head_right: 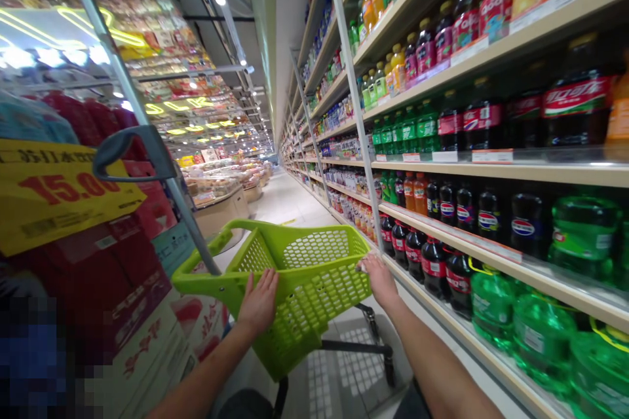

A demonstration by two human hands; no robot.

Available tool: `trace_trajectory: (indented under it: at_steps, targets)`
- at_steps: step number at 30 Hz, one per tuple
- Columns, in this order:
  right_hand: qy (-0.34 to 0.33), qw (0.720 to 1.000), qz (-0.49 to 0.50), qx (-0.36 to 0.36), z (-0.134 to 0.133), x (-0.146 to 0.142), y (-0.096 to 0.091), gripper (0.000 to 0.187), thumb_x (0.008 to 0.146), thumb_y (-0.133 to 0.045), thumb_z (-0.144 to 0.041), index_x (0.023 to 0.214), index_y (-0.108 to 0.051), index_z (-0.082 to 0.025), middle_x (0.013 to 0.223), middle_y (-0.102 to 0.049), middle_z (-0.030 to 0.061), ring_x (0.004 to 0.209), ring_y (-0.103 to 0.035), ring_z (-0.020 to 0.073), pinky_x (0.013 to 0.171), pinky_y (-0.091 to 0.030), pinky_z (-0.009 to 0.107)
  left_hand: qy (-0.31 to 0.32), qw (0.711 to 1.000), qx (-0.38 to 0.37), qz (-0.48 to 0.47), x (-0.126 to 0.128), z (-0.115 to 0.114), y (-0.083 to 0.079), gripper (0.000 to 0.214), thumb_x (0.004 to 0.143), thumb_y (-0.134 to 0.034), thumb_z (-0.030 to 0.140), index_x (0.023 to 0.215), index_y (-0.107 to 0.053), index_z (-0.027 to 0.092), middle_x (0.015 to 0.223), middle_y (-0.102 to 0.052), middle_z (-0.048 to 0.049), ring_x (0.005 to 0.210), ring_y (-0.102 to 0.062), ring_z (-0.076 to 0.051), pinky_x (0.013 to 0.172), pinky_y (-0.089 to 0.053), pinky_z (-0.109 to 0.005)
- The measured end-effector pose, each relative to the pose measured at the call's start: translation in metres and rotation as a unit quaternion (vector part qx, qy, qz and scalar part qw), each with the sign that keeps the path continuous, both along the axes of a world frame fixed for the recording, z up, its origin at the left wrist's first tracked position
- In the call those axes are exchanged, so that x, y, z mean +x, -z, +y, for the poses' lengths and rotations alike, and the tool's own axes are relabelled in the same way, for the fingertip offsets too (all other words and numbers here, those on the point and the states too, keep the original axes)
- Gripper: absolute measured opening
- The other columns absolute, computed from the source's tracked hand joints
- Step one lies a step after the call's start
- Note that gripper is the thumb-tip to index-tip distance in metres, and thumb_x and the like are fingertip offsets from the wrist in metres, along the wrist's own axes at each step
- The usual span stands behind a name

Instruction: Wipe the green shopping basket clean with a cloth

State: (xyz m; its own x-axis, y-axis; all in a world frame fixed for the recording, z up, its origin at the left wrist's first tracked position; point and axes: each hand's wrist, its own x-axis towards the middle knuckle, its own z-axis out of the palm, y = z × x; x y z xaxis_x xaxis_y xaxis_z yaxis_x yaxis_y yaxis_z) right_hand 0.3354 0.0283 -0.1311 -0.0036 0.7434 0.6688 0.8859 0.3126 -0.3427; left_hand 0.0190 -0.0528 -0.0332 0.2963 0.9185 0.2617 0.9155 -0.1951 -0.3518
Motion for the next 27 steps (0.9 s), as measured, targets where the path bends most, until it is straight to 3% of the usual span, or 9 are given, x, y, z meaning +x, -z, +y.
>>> trace_trajectory:
  at_steps: [5,7,11,13,15,18,20,25,27]
  targets:
    - [-0.027,0.997,-0.001,0.07,0.004,-0.028,-0.027,0.044,0.077,-0.032,-0.006,0.114,-0.057,-0.013,0.13,-0.045,0.0103,0.125,-0.034,0.0198,0.102,-0.03,0.04,0.034,0.999,0.002,0.001,0.015,-0.003,-0.003,0.067,0.066,-0.033,0.008,0.132,-0.031,0.012,0.142,-0.026,-0.0095,0.133,-0.018,-0.02,0.108,-0.008,-0.049]
    - [-0.016,0.998,0.016,0.055,0.001,-0.031,-0.01,0.044,0.078,-0.031,-0.006,0.112,-0.058,-0.013,0.13,-0.046,0.0113,0.124,-0.035,0.0208,0.101,-0.031,0.042,0.05,0.999,-0.008,0.007,0.026,-0.004,-0.003,0.066,0.067,-0.034,0.009,0.133,-0.029,0.012,0.142,-0.025,-0.0094,0.133,-0.018,-0.02,0.108,-0.009,-0.05]
    - [-0.059,0.996,0.014,-0.063,-0.021,-0.027,0.059,0.042,0.078,-0.031,-0.007,0.097,-0.065,-0.02,0.114,-0.06,0.0077,0.109,-0.052,0.0201,0.094,-0.04,0.038,0.077,0.996,-0.039,0.018,0.052,-0.005,0.001,0.064,0.07,-0.034,0.011,0.134,-0.027,0.012,0.144,-0.021,-0.0089,0.133,-0.015,-0.02,0.108,-0.009,-0.049]
    - [-0.092,0.992,0.013,-0.081,-0.031,-0.023,0.071,0.041,0.078,-0.031,-0.009,0.095,-0.066,-0.022,0.111,-0.062,0.0053,0.107,-0.053,0.019,0.093,-0.041,0.036,0.083,0.995,-0.053,0.018,0.061,-0.005,0.005,0.062,0.072,-0.033,0.012,0.134,-0.027,0.012,0.144,-0.022,-0.009,0.133,-0.015,-0.02,0.108,-0.008,-0.049]
    - [-0.085,0.995,0.028,-0.035,-0.032,-0.022,0.055,0.041,0.078,-0.031,-0.009,0.102,-0.063,-0.019,0.118,-0.057,0.0068,0.114,-0.048,0.0193,0.095,-0.038,0.037,0.082,0.995,-0.064,0.014,0.067,-0.004,0.01,0.061,0.073,-0.032,0.012,0.133,-0.028,0.012,0.143,-0.023,-0.0088,0.133,-0.015,-0.019,0.108,-0.008,-0.049]
    - [-0.063,0.995,0.045,0.069,-0.021,-0.03,0.007,0.045,0.079,-0.029,-0.006,0.114,-0.056,-0.015,0.13,-0.047,0.0085,0.125,-0.033,0.0194,0.102,-0.03,0.04,0.074,0.995,-0.068,0.008,0.069,-0.002,0.014,0.06,0.073,-0.033,0.012,0.133,-0.028,0.012,0.143,-0.024,-0.0089,0.133,-0.015,-0.02,0.108,-0.007,-0.049]
    - [-0.059,0.993,0.043,0.088,-0.016,-0.04,-0.005,0.047,0.08,-0.029,-0.005,0.117,-0.054,-0.017,0.133,-0.043,0.0069,0.128,-0.028,0.0199,0.103,-0.026,0.043,0.067,0.996,-0.064,0.002,0.068,0.0,0.015,0.06,0.073,-0.033,0.012,0.133,-0.028,0.011,0.143,-0.024,-0.0091,0.133,-0.015,-0.02,0.108,-0.006,-0.049]
    - [-0.104,0.992,-0.022,-0.066,-0.035,-0.057,0.055,0.036,0.079,-0.038,-0.009,0.098,-0.065,-0.023,0.117,-0.058,0.0052,0.112,-0.049,0.023,0.089,-0.042,0.039,0.068,0.996,-0.058,-0.007,0.063,-0.001,0.019,0.061,0.073,-0.034,0.013,0.134,-0.027,0.012,0.144,-0.022,-0.0089,0.133,-0.014,-0.02,0.108,-0.007,-0.05]
    - [-0.111,0.991,-0.03,-0.073,-0.043,-0.057,0.065,0.036,0.079,-0.038,-0.008,0.097,-0.065,-0.023,0.113,-0.061,0.0051,0.109,-0.052,0.0218,0.088,-0.043,0.037,0.068,0.996,-0.066,-0.007,0.059,-0.004,0.02,0.061,0.073,-0.033,0.013,0.133,-0.027,0.012,0.144,-0.022,-0.0089,0.134,-0.014,-0.02,0.108,-0.007,-0.05]
